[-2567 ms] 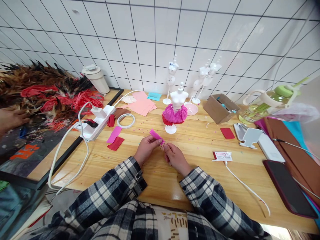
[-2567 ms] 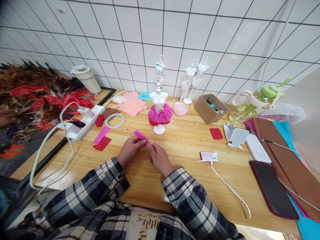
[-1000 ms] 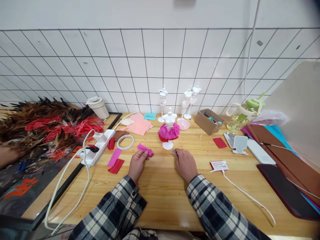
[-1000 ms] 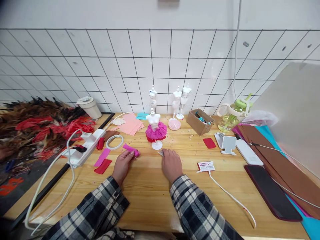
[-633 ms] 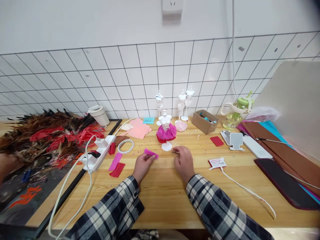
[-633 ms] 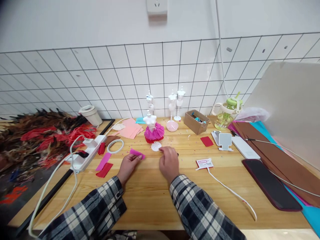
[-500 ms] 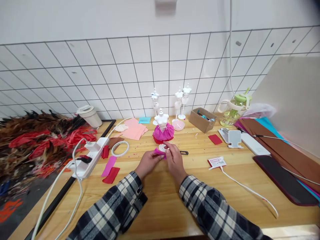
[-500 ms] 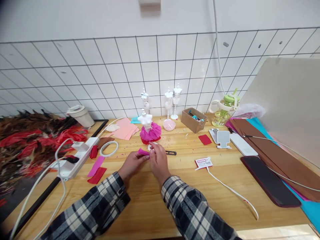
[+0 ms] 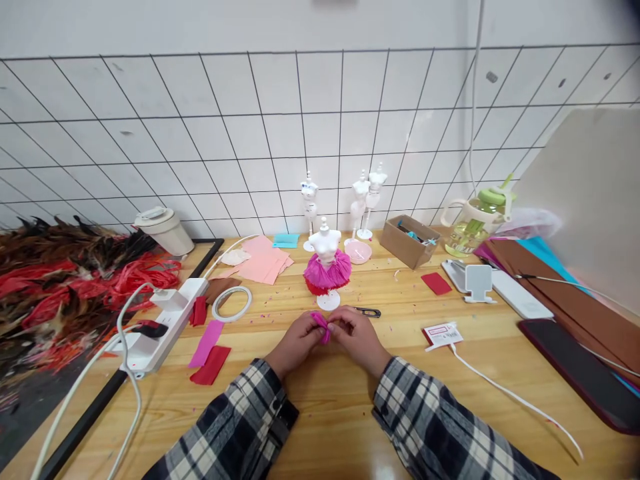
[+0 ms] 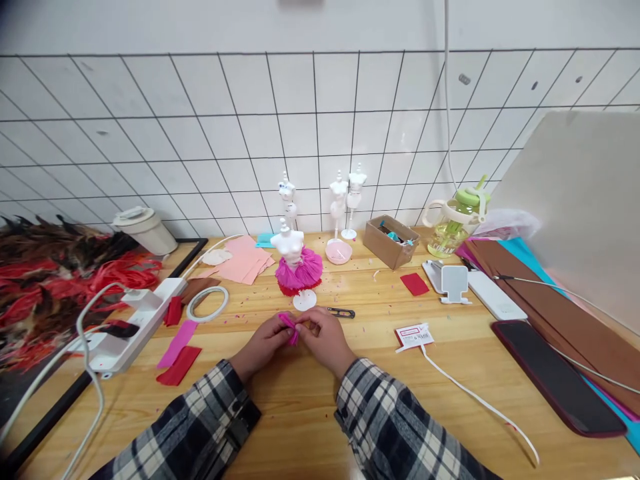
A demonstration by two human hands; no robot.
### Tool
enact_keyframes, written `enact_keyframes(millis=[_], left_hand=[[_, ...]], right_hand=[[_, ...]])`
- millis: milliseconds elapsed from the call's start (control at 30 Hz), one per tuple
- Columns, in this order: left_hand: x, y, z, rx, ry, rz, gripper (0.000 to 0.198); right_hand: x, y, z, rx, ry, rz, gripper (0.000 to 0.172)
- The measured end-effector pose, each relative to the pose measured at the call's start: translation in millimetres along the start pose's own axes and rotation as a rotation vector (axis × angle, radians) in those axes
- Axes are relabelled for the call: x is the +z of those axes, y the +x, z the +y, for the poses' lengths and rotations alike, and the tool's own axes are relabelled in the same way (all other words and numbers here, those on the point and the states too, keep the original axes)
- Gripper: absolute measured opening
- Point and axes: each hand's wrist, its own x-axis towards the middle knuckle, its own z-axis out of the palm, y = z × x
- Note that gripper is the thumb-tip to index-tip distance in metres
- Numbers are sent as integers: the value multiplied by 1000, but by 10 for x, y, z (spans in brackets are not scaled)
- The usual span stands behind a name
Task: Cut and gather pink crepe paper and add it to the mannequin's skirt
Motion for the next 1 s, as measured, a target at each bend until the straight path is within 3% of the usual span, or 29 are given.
enact_keyframes(millis=[233,333,433,567,700,867,1000], left_hand=[[-12,-20,126,20,-61,-89,31],[5,-44,147,34,34,-5,28],[36,-84,181,58,141,169,28],[81,-158,235,24,102,295,28],[75,-230,241,-48,-72,319,24],[10,-299,186,-32,-75,327,26],[41,-317,166,-60,-179,267,33]], right_hand=[[20,-7,38,51,72,25,15],[26,-7,48,81,115,49,19],[17,-21,34,110,69,110,20],[28,-57,-4,81,-40,107,15],[71,-84,-3,-38,-4,9,16],[95,-87,33,62,99,9,20],[99,-99,-18,99,131,-2,20]])
